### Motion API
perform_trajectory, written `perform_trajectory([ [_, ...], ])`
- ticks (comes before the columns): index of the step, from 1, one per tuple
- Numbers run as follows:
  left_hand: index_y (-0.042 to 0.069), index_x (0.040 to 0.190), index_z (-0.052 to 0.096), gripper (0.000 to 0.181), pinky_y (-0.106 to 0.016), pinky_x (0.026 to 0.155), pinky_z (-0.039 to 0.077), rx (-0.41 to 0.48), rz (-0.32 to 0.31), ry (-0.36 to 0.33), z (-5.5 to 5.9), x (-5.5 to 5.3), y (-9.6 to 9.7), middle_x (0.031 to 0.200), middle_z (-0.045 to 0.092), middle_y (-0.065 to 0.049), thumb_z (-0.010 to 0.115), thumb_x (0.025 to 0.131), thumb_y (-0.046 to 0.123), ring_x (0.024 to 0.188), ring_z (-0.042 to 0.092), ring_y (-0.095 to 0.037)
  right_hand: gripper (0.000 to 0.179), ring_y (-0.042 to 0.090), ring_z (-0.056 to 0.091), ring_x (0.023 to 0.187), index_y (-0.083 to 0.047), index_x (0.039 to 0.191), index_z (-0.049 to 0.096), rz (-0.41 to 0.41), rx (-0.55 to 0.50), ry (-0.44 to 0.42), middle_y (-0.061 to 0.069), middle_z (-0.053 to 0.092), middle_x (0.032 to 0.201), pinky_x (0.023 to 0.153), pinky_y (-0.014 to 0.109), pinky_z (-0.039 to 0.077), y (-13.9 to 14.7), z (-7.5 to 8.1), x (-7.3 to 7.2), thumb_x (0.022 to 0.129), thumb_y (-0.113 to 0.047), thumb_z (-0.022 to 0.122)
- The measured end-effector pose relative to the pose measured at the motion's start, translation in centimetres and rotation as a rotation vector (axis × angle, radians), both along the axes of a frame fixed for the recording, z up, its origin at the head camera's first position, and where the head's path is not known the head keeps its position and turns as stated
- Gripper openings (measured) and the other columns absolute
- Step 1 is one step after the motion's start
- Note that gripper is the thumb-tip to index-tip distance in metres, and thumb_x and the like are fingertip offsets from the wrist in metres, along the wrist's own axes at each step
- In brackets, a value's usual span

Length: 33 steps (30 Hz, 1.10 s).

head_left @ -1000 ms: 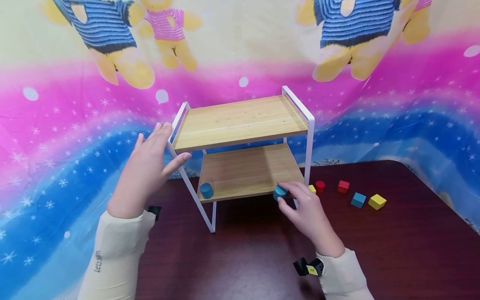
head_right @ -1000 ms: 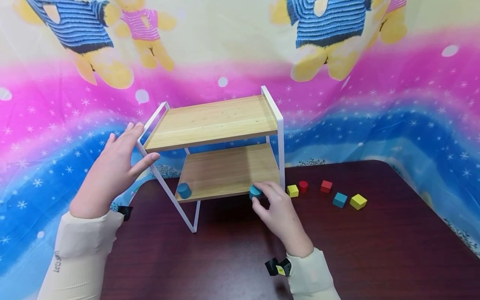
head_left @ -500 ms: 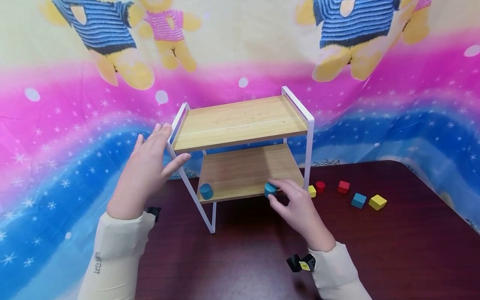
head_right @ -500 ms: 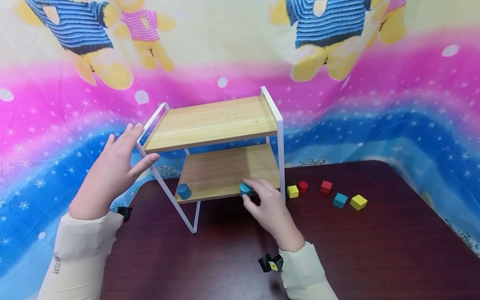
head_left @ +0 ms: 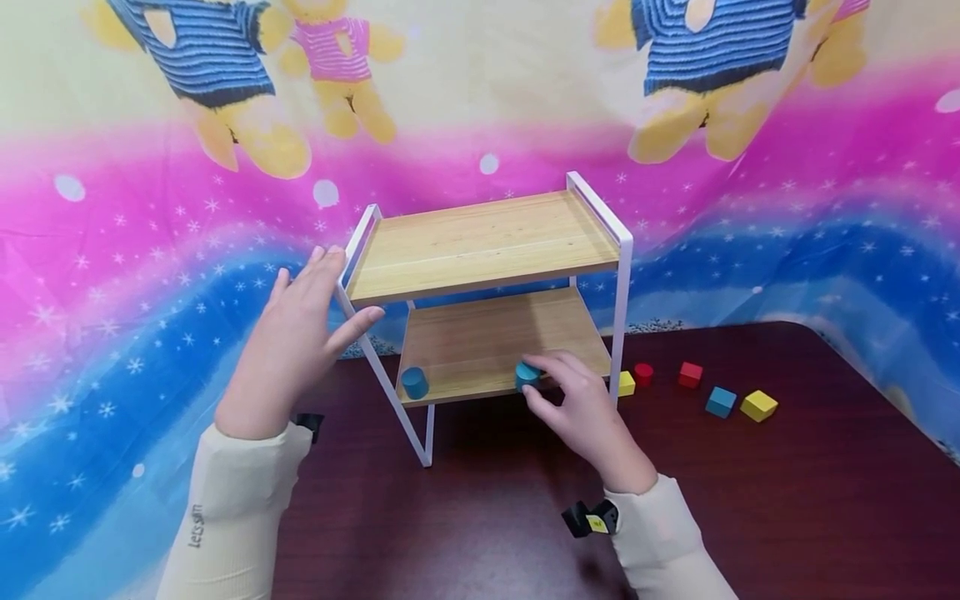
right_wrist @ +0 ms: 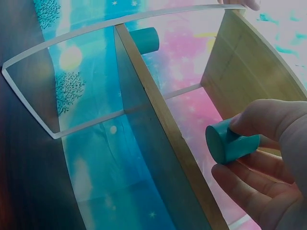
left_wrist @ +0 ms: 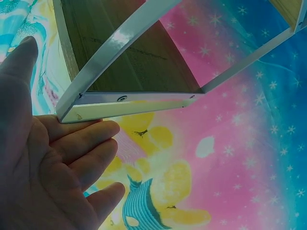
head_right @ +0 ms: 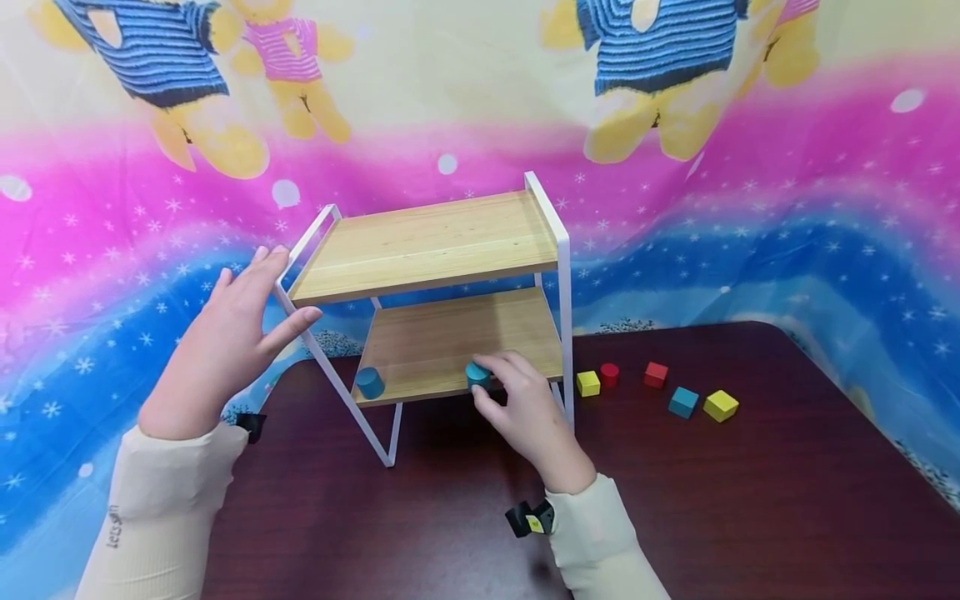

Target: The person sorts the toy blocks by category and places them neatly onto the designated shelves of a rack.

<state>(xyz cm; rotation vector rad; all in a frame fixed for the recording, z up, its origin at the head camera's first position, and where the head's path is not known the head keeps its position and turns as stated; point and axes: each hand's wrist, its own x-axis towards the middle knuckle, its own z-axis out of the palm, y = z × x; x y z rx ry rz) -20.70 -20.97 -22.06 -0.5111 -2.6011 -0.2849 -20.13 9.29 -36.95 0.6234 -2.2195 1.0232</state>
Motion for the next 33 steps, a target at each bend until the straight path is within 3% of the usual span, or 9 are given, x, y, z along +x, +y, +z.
perform_trajectory([
  [33,0.007,0.149,0.024,0.087,-0.050,0.114,0.001,-0.001,-0.004,0.006,0.0,0.2,0.1,0.151,0.027,-0.016,0.050,0.086,0.062,0.142,0.014,-0.028,0.030,0.014,0.064,0.090,-0.008,0.112,0.066,0.077,0.006,-0.032,0.005,0.064,0.108,0.076,0.030,0.055,-2.4,1.4,-1.5,0.083,-0.011,0.072],
])
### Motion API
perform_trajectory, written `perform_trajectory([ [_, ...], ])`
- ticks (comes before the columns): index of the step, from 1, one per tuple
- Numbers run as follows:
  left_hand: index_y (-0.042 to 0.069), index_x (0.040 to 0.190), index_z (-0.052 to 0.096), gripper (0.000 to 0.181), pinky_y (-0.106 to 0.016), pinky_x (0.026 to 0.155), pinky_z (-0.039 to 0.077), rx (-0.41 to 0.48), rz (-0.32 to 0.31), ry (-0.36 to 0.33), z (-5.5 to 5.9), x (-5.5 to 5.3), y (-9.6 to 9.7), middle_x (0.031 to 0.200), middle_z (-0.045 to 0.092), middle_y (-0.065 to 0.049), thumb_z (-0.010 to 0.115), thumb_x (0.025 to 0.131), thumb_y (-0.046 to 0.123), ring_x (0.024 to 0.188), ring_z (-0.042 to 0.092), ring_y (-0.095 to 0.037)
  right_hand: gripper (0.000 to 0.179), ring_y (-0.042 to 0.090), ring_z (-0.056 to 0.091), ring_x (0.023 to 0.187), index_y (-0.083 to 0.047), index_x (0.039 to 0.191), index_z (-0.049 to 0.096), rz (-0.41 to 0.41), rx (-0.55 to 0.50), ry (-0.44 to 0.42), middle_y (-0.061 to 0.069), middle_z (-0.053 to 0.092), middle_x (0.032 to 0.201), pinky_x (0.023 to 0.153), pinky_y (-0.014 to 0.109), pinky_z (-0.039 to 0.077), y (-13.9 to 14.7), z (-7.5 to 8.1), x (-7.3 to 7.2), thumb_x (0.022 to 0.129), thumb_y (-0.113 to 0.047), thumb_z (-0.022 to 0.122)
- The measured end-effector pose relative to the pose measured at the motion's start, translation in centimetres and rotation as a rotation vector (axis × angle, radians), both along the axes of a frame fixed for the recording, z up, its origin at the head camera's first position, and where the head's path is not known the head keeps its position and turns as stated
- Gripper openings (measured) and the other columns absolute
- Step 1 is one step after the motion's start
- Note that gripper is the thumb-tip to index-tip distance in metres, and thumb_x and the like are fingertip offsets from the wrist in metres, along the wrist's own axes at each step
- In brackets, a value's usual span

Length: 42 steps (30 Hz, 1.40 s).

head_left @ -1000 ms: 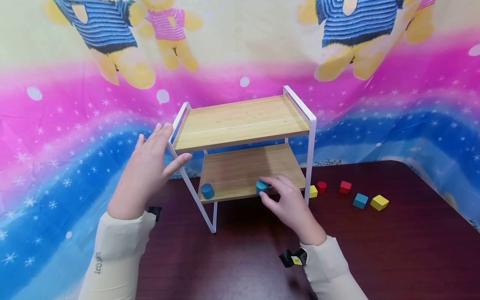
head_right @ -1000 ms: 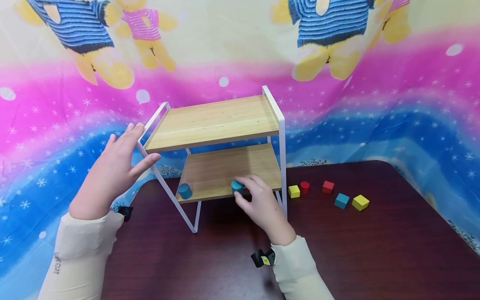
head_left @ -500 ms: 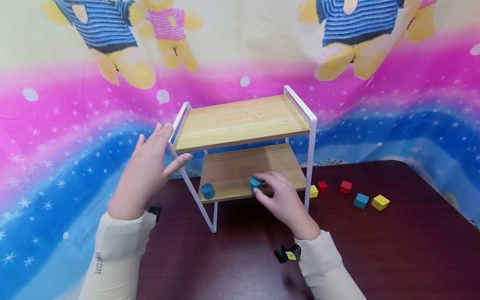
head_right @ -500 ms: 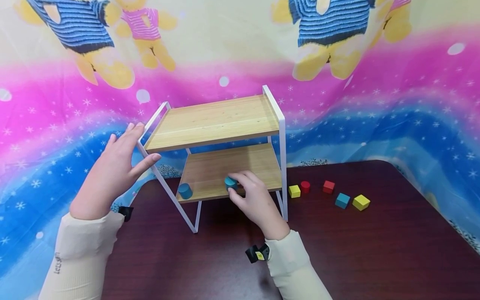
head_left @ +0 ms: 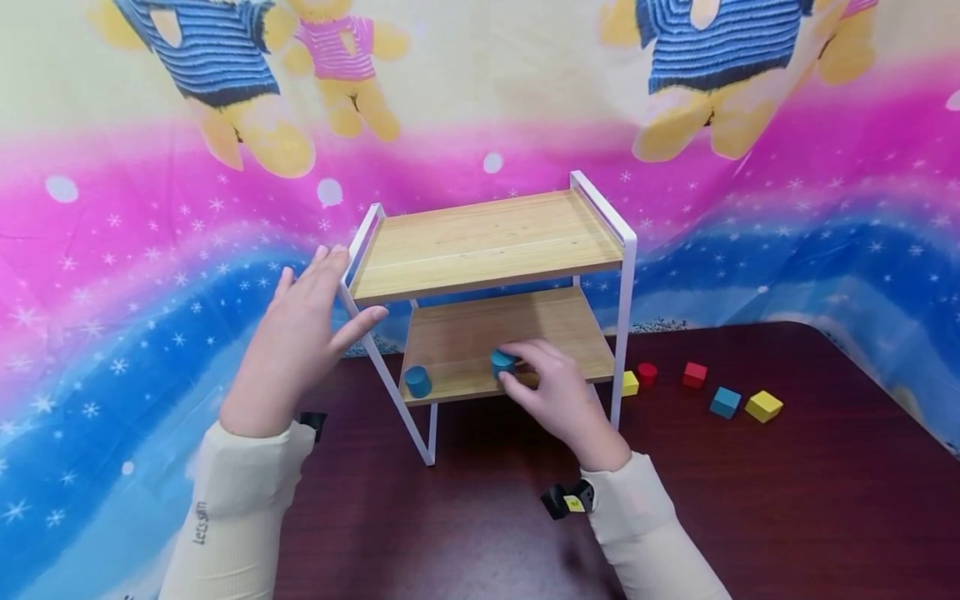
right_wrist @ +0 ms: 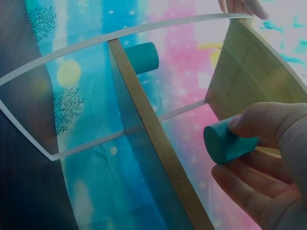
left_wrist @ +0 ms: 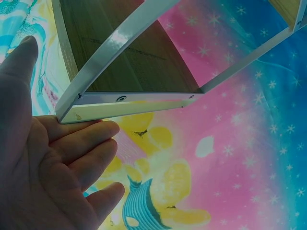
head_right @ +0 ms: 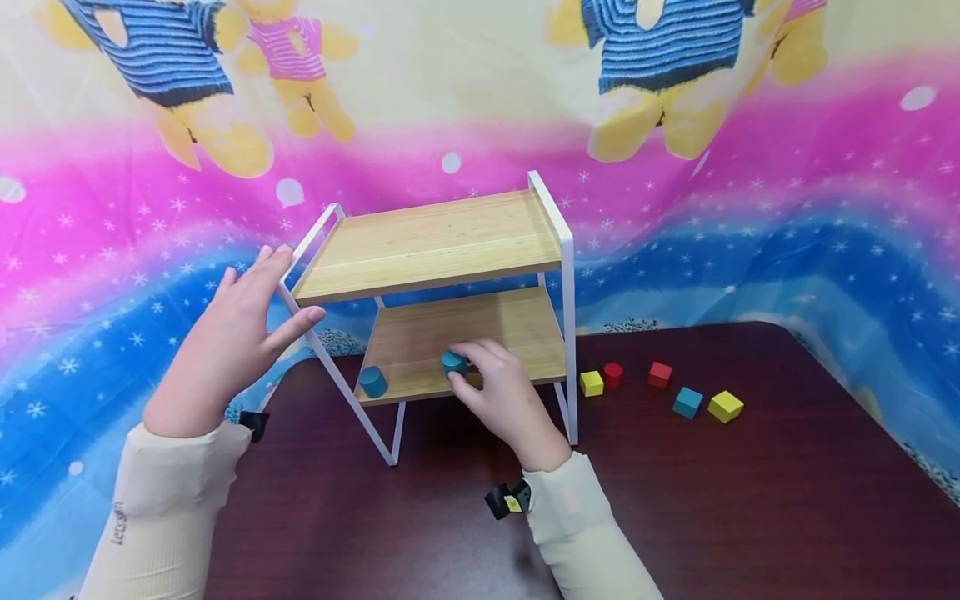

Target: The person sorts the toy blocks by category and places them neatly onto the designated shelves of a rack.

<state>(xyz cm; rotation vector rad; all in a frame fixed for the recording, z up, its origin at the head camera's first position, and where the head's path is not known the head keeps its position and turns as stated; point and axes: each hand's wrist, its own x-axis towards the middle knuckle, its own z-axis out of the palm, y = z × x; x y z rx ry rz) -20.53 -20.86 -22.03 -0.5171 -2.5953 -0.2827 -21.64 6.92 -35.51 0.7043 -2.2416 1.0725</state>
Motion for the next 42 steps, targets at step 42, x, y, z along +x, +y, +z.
perform_trajectory([
  [42,0.008,0.149,0.024,0.088,-0.050,0.114,0.001,0.001,0.014,0.000,-0.1,-0.2,0.0,0.152,0.025,-0.016,0.051,0.085,0.062,0.142,0.014,-0.029,0.025,0.011,0.060,0.090,-0.009,0.107,0.068,0.038,0.056,-0.018,0.001,0.064,0.103,0.079,0.024,0.053,-3.5,-1.2,-1.8,0.083,-0.011,0.071],
])
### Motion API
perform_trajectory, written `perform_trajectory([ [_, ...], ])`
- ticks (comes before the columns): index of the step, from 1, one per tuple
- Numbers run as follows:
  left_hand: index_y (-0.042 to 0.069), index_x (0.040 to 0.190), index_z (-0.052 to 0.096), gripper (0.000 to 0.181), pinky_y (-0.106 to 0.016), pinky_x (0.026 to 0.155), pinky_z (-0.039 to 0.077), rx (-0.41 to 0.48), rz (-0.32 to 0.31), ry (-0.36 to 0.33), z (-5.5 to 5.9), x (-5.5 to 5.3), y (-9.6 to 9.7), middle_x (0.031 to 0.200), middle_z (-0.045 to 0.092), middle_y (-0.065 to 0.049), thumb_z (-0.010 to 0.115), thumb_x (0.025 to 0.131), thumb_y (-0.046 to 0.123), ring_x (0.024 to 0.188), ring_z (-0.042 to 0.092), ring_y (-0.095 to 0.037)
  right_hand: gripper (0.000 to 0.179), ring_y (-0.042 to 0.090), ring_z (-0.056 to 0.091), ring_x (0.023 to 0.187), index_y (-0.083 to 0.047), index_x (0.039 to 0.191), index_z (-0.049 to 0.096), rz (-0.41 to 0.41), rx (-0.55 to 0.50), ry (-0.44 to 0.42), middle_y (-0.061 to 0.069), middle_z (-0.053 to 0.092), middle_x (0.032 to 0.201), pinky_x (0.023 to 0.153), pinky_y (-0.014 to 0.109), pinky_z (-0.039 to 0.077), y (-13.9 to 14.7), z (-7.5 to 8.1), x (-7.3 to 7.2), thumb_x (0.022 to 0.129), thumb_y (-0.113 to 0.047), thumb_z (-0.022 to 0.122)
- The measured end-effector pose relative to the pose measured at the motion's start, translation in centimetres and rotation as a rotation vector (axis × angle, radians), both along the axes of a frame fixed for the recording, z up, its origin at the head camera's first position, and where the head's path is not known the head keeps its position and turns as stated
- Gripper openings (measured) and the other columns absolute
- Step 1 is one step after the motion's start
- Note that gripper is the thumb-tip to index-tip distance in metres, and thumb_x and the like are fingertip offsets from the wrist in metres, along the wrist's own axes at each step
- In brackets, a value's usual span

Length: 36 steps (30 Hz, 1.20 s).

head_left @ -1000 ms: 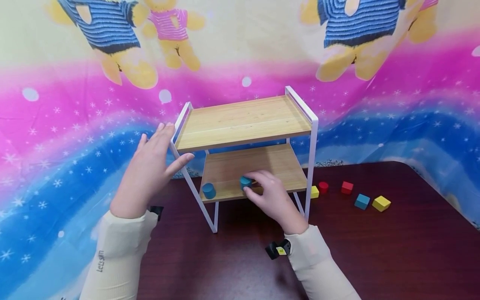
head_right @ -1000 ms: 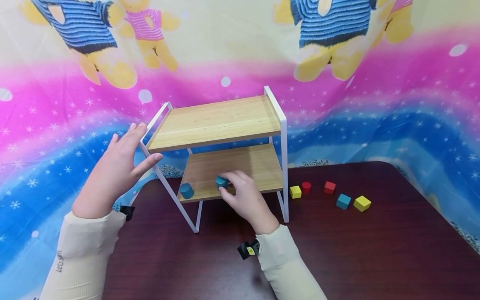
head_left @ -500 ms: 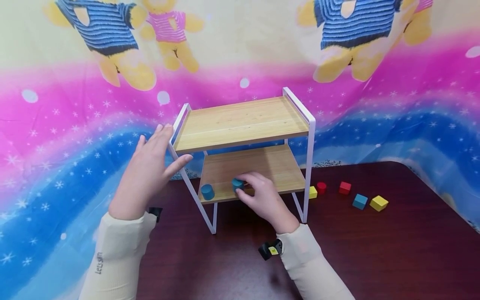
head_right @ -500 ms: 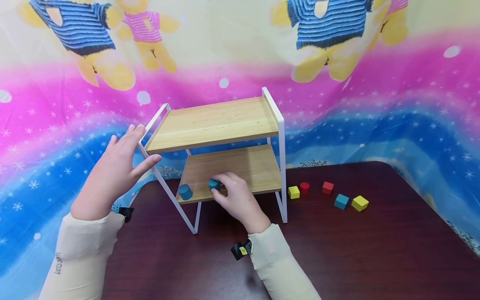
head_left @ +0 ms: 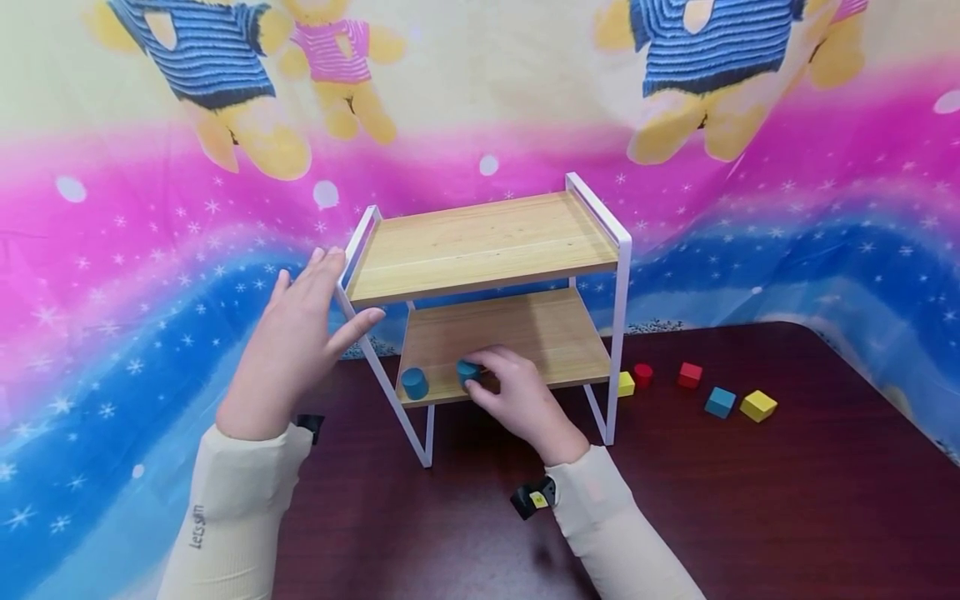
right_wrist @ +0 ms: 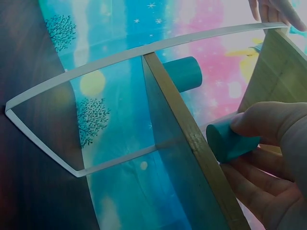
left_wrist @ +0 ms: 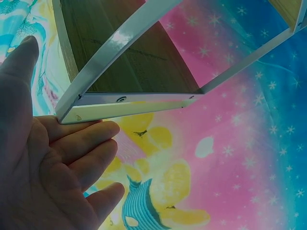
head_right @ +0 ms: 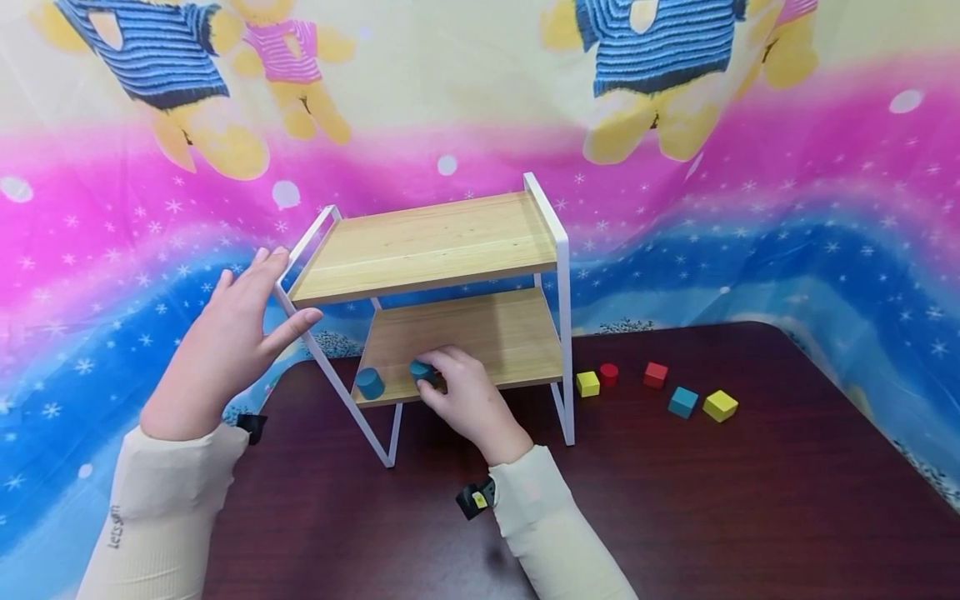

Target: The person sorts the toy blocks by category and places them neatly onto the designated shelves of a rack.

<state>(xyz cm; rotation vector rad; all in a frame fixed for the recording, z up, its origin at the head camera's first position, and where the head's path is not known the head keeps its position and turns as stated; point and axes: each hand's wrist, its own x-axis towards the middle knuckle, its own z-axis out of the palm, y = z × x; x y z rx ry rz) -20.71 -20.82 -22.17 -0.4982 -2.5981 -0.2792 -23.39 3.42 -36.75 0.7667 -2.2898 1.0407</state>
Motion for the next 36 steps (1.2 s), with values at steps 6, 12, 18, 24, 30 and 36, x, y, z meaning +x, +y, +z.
perform_trajectory([
  [6,0.008,0.149,0.024,0.087,-0.050,0.114,0.001,-0.003,0.001,-0.005,-0.01,-0.04,-0.02,0.152,0.025,-0.017,0.050,0.086,0.062,0.142,0.014,-0.029,0.024,0.011,0.060,0.091,-0.010,0.106,0.068,0.003,0.010,0.006,0.001,0.065,0.104,0.080,0.026,0.052,-0.14,-0.17,-0.17,0.083,-0.012,0.071],
  [12,0.007,0.149,0.024,0.087,-0.050,0.114,0.000,-0.003,0.001,-0.005,0.03,-0.03,0.02,0.152,0.025,-0.017,0.050,0.086,0.062,0.142,0.014,-0.028,0.023,0.010,0.060,0.091,-0.010,0.106,0.068,0.000,0.019,-0.002,0.000,0.065,0.103,0.081,0.025,0.052,-0.07,-0.40,-0.43,0.083,-0.012,0.071],
  [18,0.008,0.149,0.024,0.087,-0.050,0.114,0.001,-0.003,-0.004,-0.003,0.04,-0.06,0.16,0.151,0.026,-0.017,0.051,0.086,0.062,0.142,0.015,-0.029,0.023,0.011,0.060,0.089,-0.010,0.105,0.069,0.001,0.015,-0.022,0.001,0.065,0.103,0.079,0.025,0.053,0.06,-0.39,-0.52,0.083,-0.012,0.072],
  [24,0.008,0.149,0.024,0.087,-0.050,0.114,0.001,-0.004,0.000,0.000,0.02,-0.05,0.20,0.151,0.026,-0.017,0.050,0.086,0.062,0.142,0.015,-0.028,0.023,0.011,0.060,0.089,-0.009,0.105,0.069,0.004,0.010,-0.034,0.001,0.065,0.103,0.079,0.026,0.053,0.15,-0.34,-0.62,0.082,-0.012,0.072],
  [30,0.007,0.149,0.024,0.086,-0.050,0.114,0.001,-0.007,0.003,-0.002,0.04,-0.02,0.19,0.151,0.026,-0.018,0.051,0.087,0.061,0.142,0.015,-0.029,0.024,0.011,0.059,0.090,-0.010,0.105,0.069,0.011,0.013,-0.036,0.001,0.064,0.104,0.080,0.026,0.052,0.21,-0.41,-0.68,0.082,-0.012,0.073],
  [36,0.007,0.149,0.024,0.086,-0.051,0.114,0.002,-0.008,0.007,-0.005,0.06,0.08,0.14,0.151,0.026,-0.018,0.051,0.087,0.061,0.142,0.015,-0.030,0.026,0.012,0.059,0.091,-0.010,0.106,0.068,0.015,0.011,-0.031,0.002,0.063,0.105,0.080,0.026,0.052,0.10,-0.52,-0.61,0.081,-0.012,0.074],
])
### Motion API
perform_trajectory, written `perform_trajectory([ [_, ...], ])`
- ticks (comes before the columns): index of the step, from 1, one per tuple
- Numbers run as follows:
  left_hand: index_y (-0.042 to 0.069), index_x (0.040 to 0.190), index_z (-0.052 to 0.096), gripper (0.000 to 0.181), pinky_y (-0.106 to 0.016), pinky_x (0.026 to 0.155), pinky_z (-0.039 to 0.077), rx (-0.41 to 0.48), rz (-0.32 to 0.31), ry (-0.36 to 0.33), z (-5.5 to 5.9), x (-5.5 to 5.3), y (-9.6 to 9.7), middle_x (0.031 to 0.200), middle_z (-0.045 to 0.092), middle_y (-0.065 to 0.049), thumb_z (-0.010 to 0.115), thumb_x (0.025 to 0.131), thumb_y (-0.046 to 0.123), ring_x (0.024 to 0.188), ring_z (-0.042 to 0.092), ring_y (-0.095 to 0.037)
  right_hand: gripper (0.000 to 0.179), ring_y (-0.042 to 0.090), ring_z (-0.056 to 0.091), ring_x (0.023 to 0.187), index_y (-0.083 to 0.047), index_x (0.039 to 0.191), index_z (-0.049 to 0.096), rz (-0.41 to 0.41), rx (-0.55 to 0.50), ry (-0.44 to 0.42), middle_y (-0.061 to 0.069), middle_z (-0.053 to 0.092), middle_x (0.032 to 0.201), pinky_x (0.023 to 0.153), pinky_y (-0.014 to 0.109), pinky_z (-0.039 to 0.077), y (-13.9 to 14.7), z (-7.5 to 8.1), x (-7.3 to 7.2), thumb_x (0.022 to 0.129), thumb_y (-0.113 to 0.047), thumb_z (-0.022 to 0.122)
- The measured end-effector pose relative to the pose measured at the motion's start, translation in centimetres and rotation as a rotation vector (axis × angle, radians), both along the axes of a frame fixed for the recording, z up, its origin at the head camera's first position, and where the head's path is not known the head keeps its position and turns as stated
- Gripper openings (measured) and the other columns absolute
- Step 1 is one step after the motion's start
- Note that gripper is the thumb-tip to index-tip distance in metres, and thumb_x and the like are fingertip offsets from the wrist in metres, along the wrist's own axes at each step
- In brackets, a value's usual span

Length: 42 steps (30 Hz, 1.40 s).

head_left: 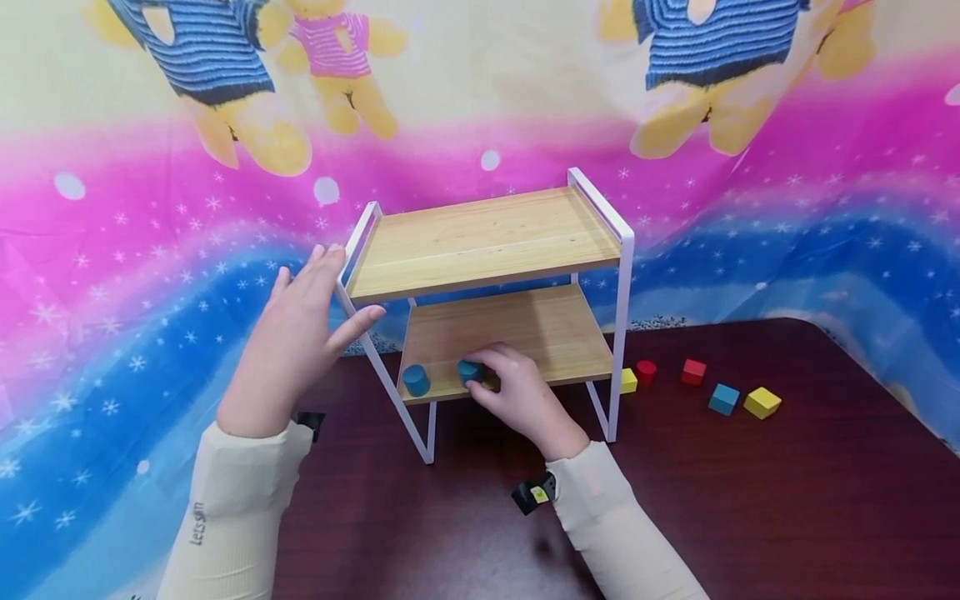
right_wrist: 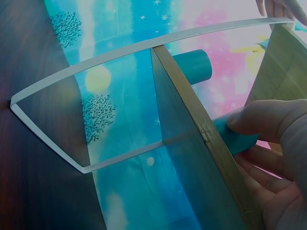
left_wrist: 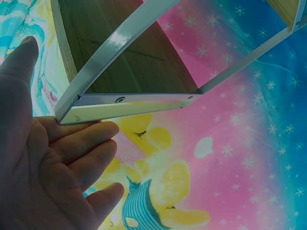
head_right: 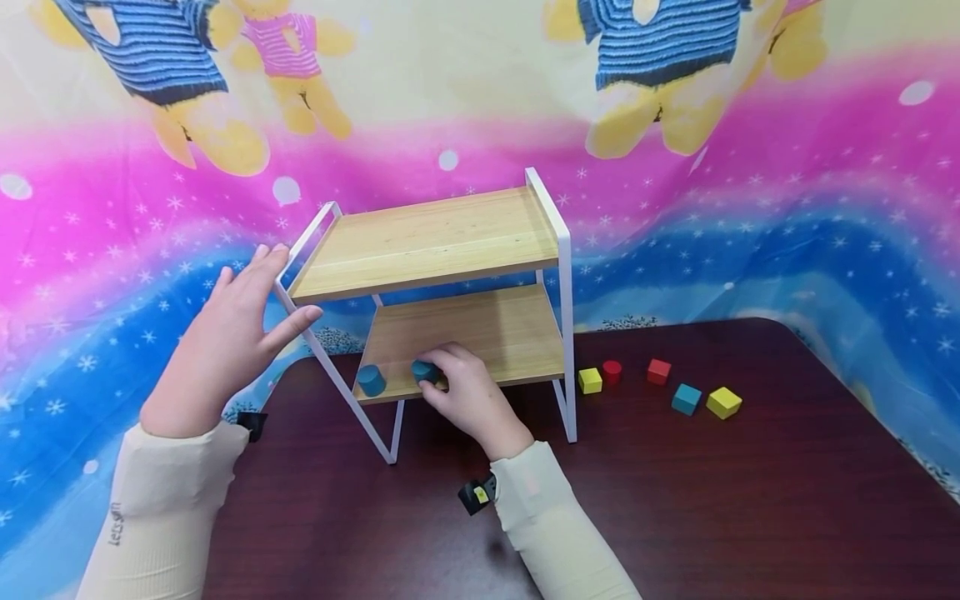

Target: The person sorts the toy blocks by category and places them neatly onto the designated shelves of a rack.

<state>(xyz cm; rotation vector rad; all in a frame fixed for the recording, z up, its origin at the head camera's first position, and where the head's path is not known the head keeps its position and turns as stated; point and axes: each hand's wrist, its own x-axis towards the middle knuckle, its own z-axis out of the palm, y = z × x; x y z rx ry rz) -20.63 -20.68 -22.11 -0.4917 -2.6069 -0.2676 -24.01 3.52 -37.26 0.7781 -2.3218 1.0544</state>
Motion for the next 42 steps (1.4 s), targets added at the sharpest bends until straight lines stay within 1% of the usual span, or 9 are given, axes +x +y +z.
perform_trajectory([
  [8,0.006,0.148,0.025,0.085,-0.051,0.113,0.003,0.001,-0.002,0.013,0.0,0.0,0.0,0.151,0.026,-0.018,0.053,0.087,0.058,0.141,0.016,-0.030,0.027,0.011,0.058,0.089,-0.009,0.107,0.067,0.003,0.000,0.002,0.002,0.063,0.105,0.078,0.025,0.052,0.1,0.0,0.0,0.081,-0.013,0.073],
  [15,0.006,0.148,0.025,0.086,-0.051,0.113,0.003,0.003,-0.003,0.008,0.0,0.0,0.0,0.151,0.026,-0.018,0.054,0.087,0.058,0.142,0.016,-0.030,0.028,0.012,0.059,0.088,-0.009,0.109,0.066,0.004,-0.009,-0.016,0.002,0.063,0.106,0.078,0.025,0.052,0.2,0.1,0.1,0.082,-0.013,0.073],
  [22,0.006,0.148,0.025,0.086,-0.051,0.114,0.002,0.004,0.001,0.007,0.0,0.0,0.0,0.151,0.026,-0.018,0.054,0.087,0.058,0.141,0.016,-0.031,0.029,0.014,0.061,0.087,-0.010,0.110,0.066,0.008,-0.025,-0.014,0.003,0.063,0.105,0.078,0.026,0.053,0.6,0.4,0.3,0.082,-0.012,0.072],
  [27,0.007,0.149,0.024,0.086,-0.051,0.114,0.002,0.004,-0.001,0.001,0.0,-0.1,0.0,0.151,0.026,-0.018,0.053,0.087,0.059,0.142,0.015,-0.030,0.030,0.014,0.060,0.088,-0.010,0.111,0.066,0.003,-0.037,-0.017,0.004,0.063,0.104,0.078,0.027,0.053,1.1,0.5,0.7,0.082,-0.012,0.073],
  [34,0.007,0.149,0.024,0.086,-0.051,0.113,0.002,0.006,0.003,-0.003,0.0,0.0,-0.2,0.151,0.025,-0.018,0.053,0.086,0.058,0.141,0.016,-0.031,0.031,0.018,0.060,0.089,-0.008,0.112,0.066,-0.015,-0.031,0.015,0.005,0.063,0.107,0.078,0.029,0.053,1.9,0.8,1.3,0.082,-0.014,0.072],
  [42,0.008,0.149,0.024,0.087,-0.050,0.114,0.001,0.004,0.002,0.002,0.0,0.0,-0.2,0.151,0.026,-0.016,0.052,0.086,0.060,0.142,0.014,-0.028,0.035,0.016,0.061,0.089,-0.010,0.116,0.065,-0.013,-0.055,-0.017,0.002,0.062,0.109,0.079,0.032,0.054,3.1,0.9,2.2,0.082,-0.014,0.072],
])
